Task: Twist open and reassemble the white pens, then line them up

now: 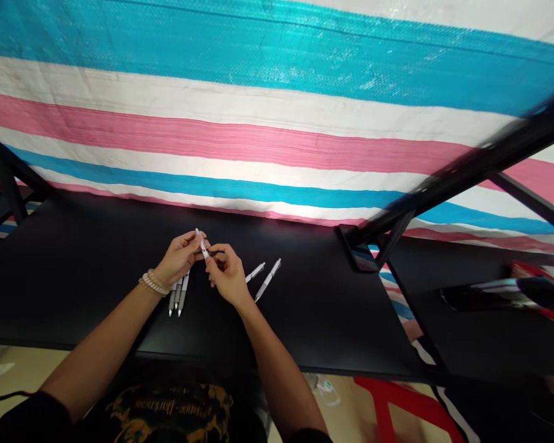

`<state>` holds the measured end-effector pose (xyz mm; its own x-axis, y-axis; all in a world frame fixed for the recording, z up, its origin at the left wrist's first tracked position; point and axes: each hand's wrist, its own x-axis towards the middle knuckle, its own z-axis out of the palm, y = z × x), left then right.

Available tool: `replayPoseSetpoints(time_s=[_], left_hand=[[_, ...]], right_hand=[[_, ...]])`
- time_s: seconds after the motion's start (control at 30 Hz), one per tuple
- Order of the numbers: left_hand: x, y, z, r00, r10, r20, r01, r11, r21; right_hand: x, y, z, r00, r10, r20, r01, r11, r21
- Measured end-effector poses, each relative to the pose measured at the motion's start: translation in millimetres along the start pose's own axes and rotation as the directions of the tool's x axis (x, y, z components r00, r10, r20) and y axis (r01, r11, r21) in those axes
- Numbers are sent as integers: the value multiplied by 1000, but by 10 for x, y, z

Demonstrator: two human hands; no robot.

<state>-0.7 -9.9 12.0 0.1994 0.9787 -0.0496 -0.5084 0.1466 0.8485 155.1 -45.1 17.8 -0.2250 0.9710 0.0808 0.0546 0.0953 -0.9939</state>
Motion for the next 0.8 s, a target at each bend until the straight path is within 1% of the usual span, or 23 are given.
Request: replayPoseSetpoints(time_s=[0.07,0.1,0.13,0.17,0.2,0.27,0.3,0.33,0.43,0.53,0.67,0.77,0.8], left_hand=[[23,-20,-11,995,61,-82,-64,997,-37],[36,-32,-18,989,83,-123,-89,995,-46],[50,-45,-24,982,99,-158,-108,993,-50],[62,-58,-31,977,105,-186,-116,992,-53],[72,-68,-36,973,102,-207,-117,991,-59],[88,-81,-44,969,86,-233,-108,991,-81],[93,-83,-47,967,81,-241,-106,990,-93],[96,-82,-48,967,77,-244,-105,989,-105],[95,-76,-49,971,73,-229,-104,987,-124],[89,-75,-50,973,78,-217,-109,985,-132],[85,-75,-51,972,79,-221,-113,983,-143],[81,-63,-38,974,69,-218,-103,984,-149],[80,-58,-31,974,67,-218,-102,983,-150]], right_hand=[[7,16,8,997,77,-2,-77,997,19],[9,24,9,996,89,-12,-90,996,-10],[10,33,8,996,74,-42,-76,995,-62],[11,40,7,996,26,-89,-37,991,-128],[12,47,6,989,-50,-140,22,980,-197],[19,59,5,955,-210,-208,142,943,-302],[24,65,6,942,-256,-218,180,932,-314],[30,70,6,940,-265,-217,196,935,-295],[43,81,3,952,-219,-216,175,963,-207],[43,82,-8,932,-279,-232,221,944,-245],[39,84,-21,935,-249,-252,183,948,-259],[45,90,-20,919,-309,-242,227,921,-317],[48,91,-20,919,-309,-246,225,922,-315]])
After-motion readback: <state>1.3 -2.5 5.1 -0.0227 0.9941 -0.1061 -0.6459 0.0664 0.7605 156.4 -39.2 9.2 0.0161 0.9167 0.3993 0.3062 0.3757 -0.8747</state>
